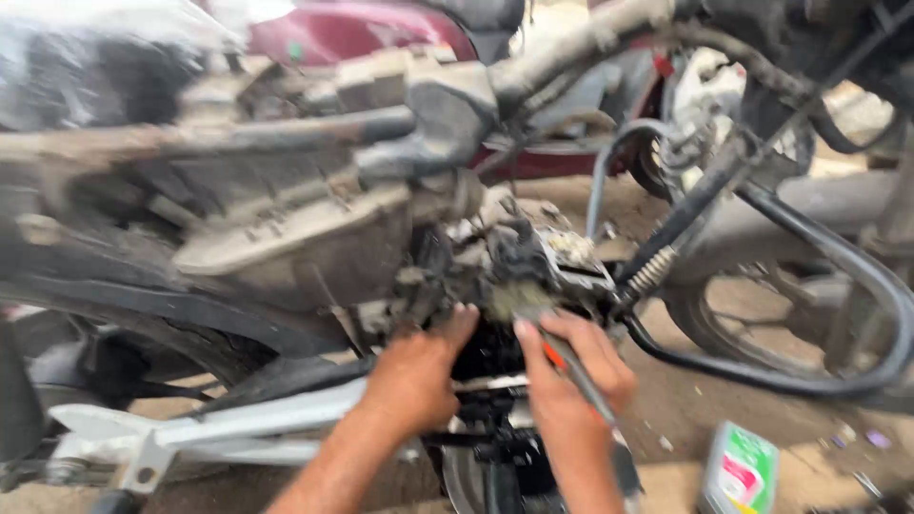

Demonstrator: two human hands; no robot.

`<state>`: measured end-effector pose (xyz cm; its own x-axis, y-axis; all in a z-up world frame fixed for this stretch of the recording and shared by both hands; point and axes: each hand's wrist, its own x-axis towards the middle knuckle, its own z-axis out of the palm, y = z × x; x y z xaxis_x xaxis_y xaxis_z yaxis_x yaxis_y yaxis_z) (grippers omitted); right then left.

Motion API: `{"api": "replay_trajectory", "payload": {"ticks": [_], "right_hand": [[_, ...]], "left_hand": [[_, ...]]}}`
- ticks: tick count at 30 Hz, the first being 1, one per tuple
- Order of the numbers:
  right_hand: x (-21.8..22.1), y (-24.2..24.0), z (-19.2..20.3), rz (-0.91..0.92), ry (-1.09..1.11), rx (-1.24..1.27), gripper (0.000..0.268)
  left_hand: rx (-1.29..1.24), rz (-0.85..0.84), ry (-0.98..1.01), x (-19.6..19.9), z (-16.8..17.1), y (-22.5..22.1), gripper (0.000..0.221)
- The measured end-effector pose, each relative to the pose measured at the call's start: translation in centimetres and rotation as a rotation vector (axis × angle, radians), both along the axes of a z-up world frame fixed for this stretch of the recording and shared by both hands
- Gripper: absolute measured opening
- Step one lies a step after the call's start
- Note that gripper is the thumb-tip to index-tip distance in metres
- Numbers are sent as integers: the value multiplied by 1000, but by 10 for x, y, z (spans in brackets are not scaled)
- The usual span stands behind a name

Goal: Cleaning and applying lubricant to motorcycle engine components during a repair.

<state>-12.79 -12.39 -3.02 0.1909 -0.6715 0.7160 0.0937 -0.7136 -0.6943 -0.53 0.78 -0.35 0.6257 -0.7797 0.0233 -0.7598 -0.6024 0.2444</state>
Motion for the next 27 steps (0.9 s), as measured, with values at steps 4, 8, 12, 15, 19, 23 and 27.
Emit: {"api": "replay_trajectory", "payload": {"ticks": [4, 8, 12, 15, 19, 23, 27], "right_hand": [[1, -18, -7, -12, -26, 177, 23], [-6, -31, -20, -125, 80, 61, 23], [-10, -72, -48, -130, -7, 166, 21], [-19, -75, -44, -3, -193, 367, 23], [-24, -90, -62, -92, -63, 322, 21], [-17, -76, -58, -115, -100, 306, 20], [2, -97, -60, 131, -357, 514, 18]], "left_hand": [[-148, -96, -148, 12, -20, 1, 101], [-93, -65, -67, 2, -9, 1, 101], [-68, -45, -62, 0, -10, -3, 109], [-62, -50, -47, 2, -6, -2, 109], [-119, -92, -70, 3, -8, -2, 107], [-82, -85, -70, 5, -12, -4, 109], [-86, -120, -106, 10, -18, -6, 115]]}}
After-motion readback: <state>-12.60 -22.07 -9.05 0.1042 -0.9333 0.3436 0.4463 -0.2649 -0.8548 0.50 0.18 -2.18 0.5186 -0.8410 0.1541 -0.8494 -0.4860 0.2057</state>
